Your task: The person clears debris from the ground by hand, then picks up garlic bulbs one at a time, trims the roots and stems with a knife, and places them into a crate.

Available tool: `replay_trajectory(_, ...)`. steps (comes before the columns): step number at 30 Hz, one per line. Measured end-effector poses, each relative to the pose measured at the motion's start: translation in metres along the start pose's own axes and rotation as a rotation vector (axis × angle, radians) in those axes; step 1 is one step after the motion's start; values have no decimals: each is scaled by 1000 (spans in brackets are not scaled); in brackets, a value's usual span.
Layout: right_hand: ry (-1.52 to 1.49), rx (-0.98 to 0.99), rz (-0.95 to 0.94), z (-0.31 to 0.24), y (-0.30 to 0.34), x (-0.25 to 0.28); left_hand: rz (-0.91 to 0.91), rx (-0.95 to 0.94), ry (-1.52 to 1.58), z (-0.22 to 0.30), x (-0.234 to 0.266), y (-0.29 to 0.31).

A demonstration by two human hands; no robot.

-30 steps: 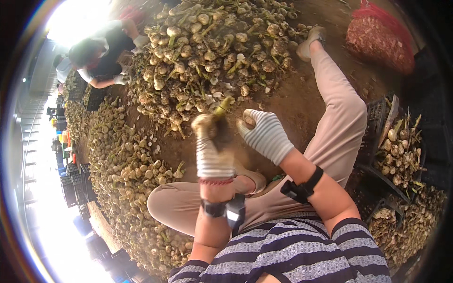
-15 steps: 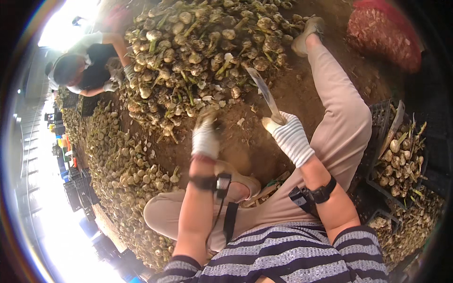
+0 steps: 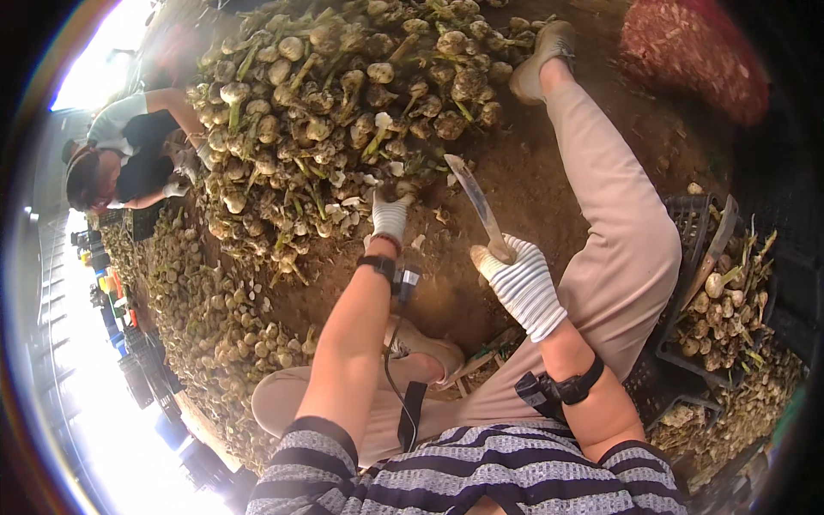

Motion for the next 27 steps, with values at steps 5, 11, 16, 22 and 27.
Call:
replay_trajectory(5, 61, -22, 39, 21, -4, 15, -459, 513, 1117, 21, -19, 111)
replay_trajectory(11, 10, 116, 9, 3, 15, -10, -640, 389, 1235, 113, 18, 187)
replay_trajectory(16, -137, 220, -79, -28, 47, -12, -584, 243, 1165, 124, 46, 213)
replay_trajectory(22, -357, 292, 59, -78, 70, 81, -436, 92, 1020, 137, 102, 234)
replay_trajectory(27, -257, 383, 378, -97, 66, 182, -411, 115, 993, 133, 104, 230)
Point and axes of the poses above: each hand's wrist, its own y-axis away from the middle knuckle, its own x-axis out of the back of the hand, z = x × y, the point moved 6 cm from there along -y, towards the middle knuckle, and after that the axes turned 6 degrees about z, right-handed, at the moved point
